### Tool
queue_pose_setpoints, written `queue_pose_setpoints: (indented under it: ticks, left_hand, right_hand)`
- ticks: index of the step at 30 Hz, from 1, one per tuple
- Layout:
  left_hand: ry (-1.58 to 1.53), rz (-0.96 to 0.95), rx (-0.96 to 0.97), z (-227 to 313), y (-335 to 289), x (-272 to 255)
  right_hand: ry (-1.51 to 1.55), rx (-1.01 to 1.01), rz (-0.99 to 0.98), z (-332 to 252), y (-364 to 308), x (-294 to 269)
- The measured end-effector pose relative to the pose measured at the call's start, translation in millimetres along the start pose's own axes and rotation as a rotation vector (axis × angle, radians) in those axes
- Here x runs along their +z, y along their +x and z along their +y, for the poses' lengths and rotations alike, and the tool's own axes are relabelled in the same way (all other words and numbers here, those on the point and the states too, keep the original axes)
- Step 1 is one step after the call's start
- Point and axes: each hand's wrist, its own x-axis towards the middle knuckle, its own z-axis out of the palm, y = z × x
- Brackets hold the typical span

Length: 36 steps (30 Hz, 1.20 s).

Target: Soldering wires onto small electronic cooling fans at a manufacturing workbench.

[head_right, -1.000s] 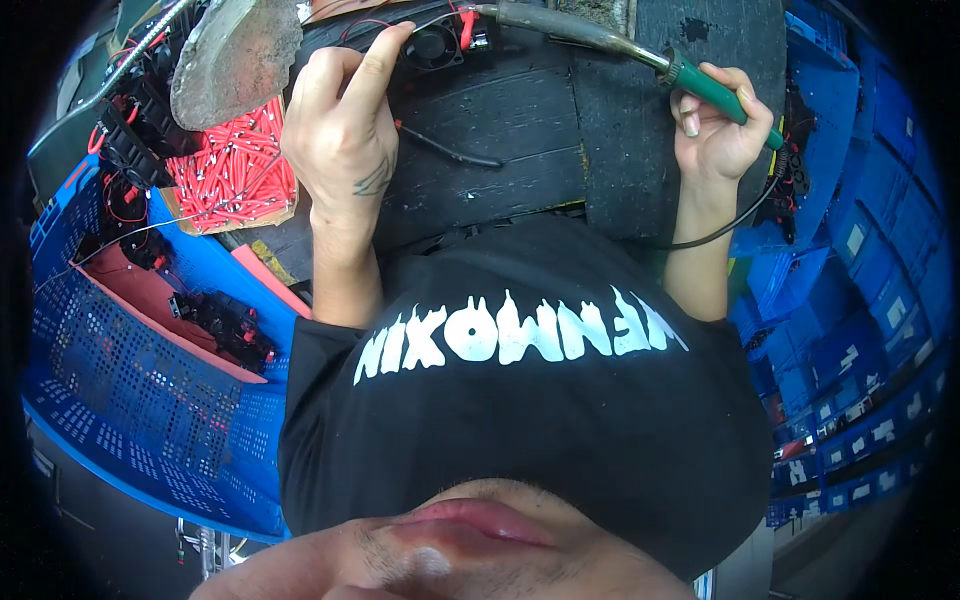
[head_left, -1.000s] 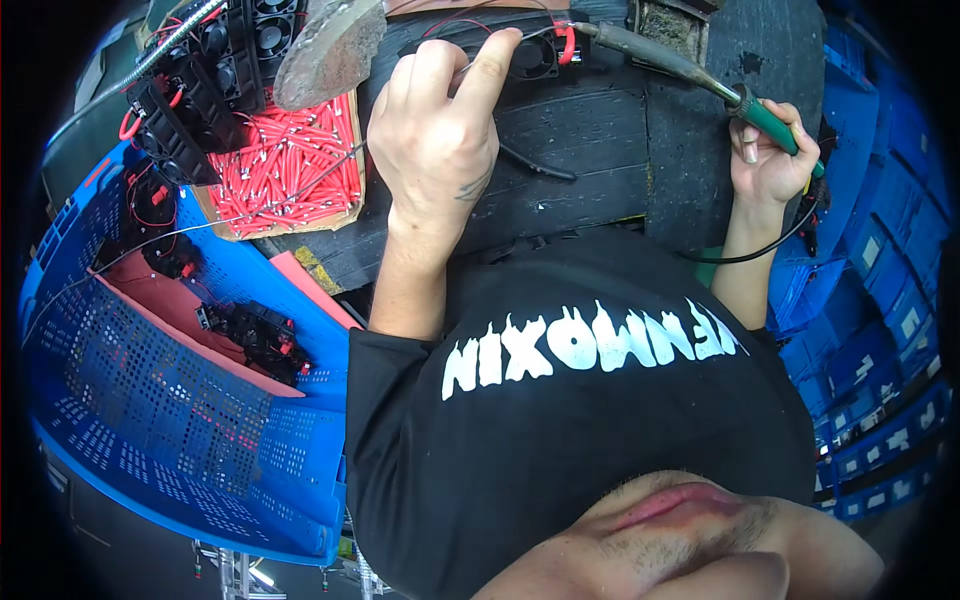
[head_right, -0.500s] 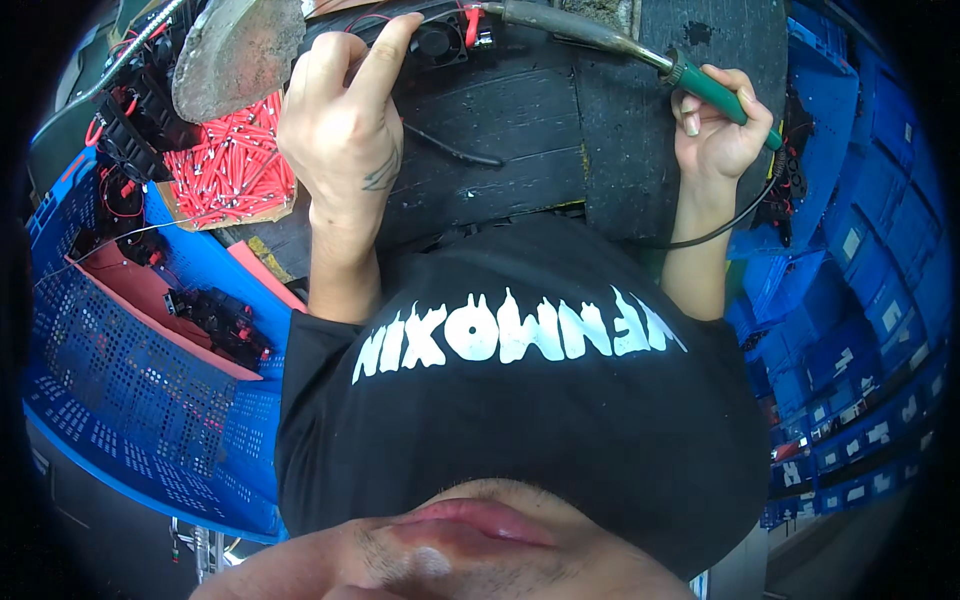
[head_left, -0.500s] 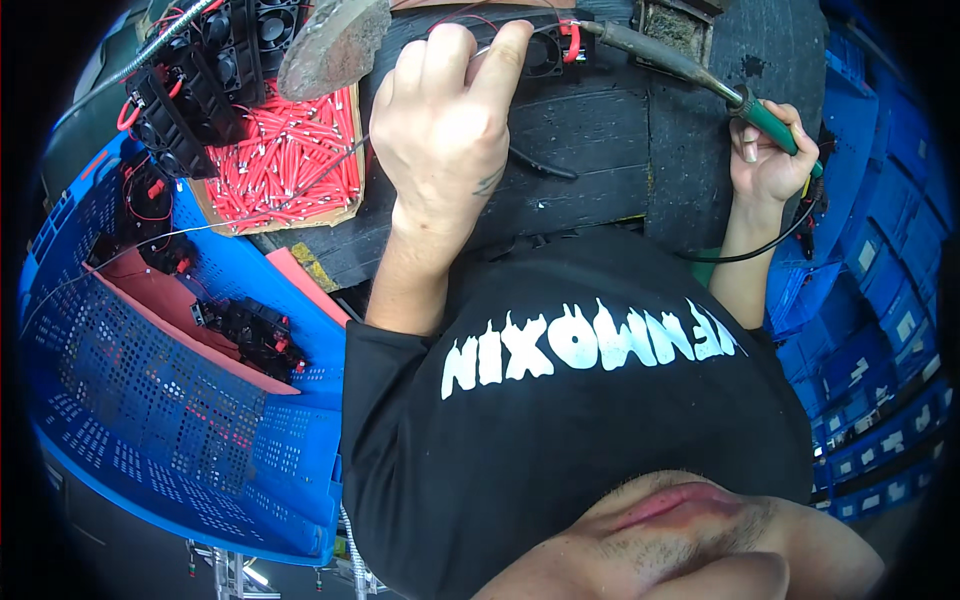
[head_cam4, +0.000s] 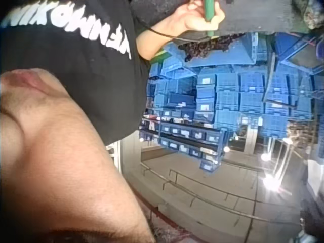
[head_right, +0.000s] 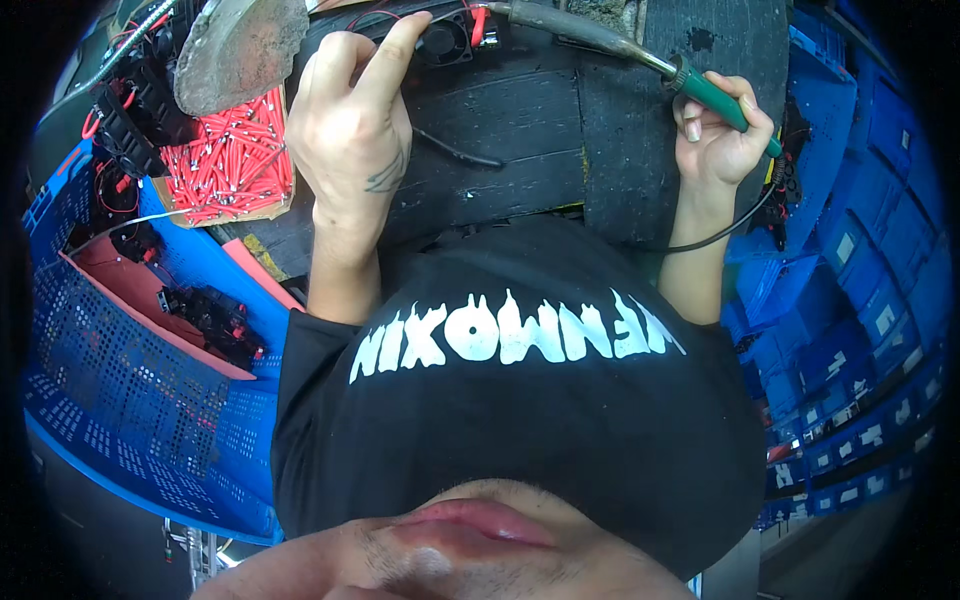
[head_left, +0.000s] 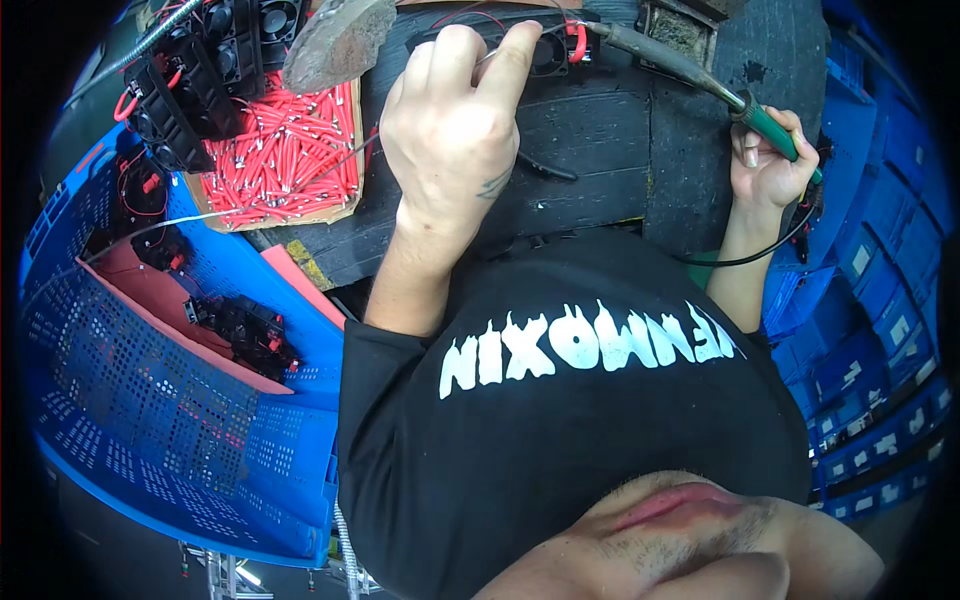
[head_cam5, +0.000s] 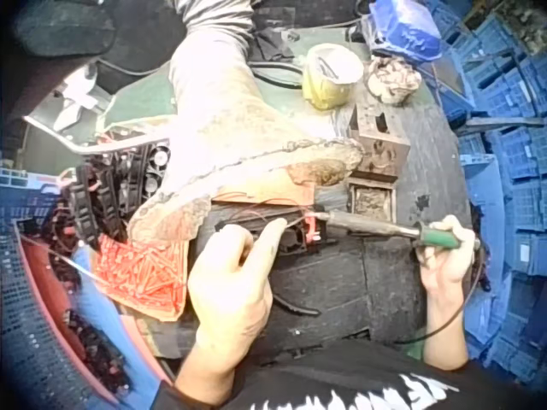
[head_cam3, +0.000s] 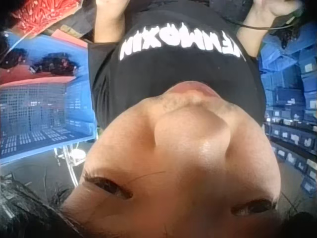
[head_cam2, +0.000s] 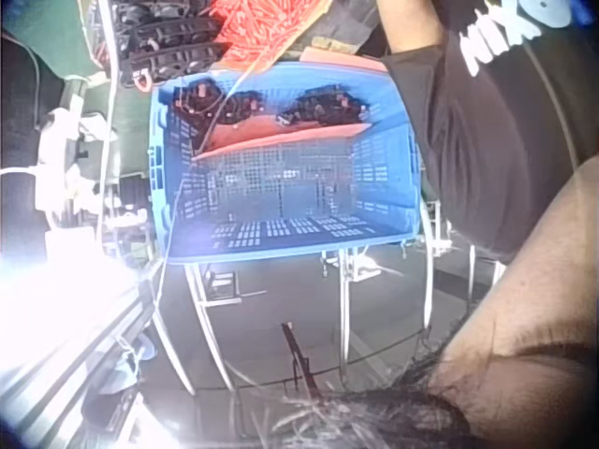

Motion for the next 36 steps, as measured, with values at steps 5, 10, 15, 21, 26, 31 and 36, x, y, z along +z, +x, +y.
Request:
queue_pose_setpoints:
  ticks: [5,10,15,21,26,31,36]
  left_hand:
    - [-0.034,-0.014,-0.035,7,9,-10]
    - [-0.441,0.485,0.096,0,11,27]
    - [-0.027,-0.005,-0.071,12,-4,2]
    - [-0.036,0.011,-0.072,11,-3,2]
    - [-0.049,0.017,-0.089,12,-5,3]
    - [-0.068,0.03,-0.086,9,-8,5]
    - [-0.072,0.025,-0.092,10,-5,2]
  right_hand:
    - [-0.006,-0.018,0.027,1,-2,0]
    - [-0.025,0.015,0.039,-2,-1,3]
    - [-0.037,0.011,0.045,3,-1,-1]
    - [-0.037,0.013,0.063,-1,-1,0]
    - [-0.038,0.011,0.042,0,-2,-1]
    - [-0.018,0.018,0.031,3,0,0]
    - [-0.039,-0.011,0.057,3,-2,1]
